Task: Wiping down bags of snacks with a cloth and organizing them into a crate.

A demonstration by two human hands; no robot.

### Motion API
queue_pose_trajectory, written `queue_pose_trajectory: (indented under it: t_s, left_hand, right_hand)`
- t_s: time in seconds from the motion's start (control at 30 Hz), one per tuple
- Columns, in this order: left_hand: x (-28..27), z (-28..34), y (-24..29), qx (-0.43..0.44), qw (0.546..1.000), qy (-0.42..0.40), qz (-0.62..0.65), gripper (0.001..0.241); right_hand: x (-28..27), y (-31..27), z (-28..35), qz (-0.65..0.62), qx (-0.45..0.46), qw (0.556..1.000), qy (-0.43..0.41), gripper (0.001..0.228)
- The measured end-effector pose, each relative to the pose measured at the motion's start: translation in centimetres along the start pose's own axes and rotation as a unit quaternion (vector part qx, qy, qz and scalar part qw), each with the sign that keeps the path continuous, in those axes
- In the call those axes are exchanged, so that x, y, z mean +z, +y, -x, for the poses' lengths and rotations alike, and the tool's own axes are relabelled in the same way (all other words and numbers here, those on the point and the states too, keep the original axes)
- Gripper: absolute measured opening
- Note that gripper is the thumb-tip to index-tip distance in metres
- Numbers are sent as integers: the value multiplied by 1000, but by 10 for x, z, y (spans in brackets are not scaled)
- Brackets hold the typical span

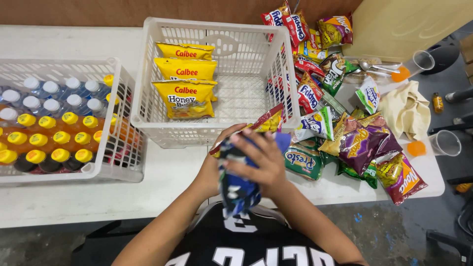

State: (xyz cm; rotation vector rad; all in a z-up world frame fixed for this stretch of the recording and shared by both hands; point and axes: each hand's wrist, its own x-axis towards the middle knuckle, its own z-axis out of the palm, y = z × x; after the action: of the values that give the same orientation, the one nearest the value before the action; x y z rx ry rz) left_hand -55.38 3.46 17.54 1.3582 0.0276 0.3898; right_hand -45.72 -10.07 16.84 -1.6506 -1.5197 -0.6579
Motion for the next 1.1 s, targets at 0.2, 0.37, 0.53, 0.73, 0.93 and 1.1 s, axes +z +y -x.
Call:
queue_pose_trajectory:
  t_s: [0.2, 0.37, 0.53, 0.73, 0.93, 1.1]
  left_hand:
    - [-2, 4, -20, 12, 992, 25, 119, 87]
    - [-1, 18, -62, 24, 982, 65, 178, 87]
    - [3, 18, -58, 2, 986, 102, 132, 52]
    - [-16, 3, -13, -41, 919, -232, 315, 145]
    - [-18, 7, -38, -109, 990, -70, 49, 134]
    - [-14, 3, -54, -107, 984, 59, 129, 84]
  right_hand:
    - [-25, 41, -10, -69, 182, 975, 108, 27]
    - [-18, 35, -16, -278, 609, 631, 392, 72]
    - [1, 52, 85, -534, 644, 490, 244, 67]
    - [-1, 135, 188, -506, 657, 493, 264, 39]
    - [-35, 90, 78, -438, 638, 610, 169, 30]
    - [-25, 62, 16, -284, 566, 729, 258, 32]
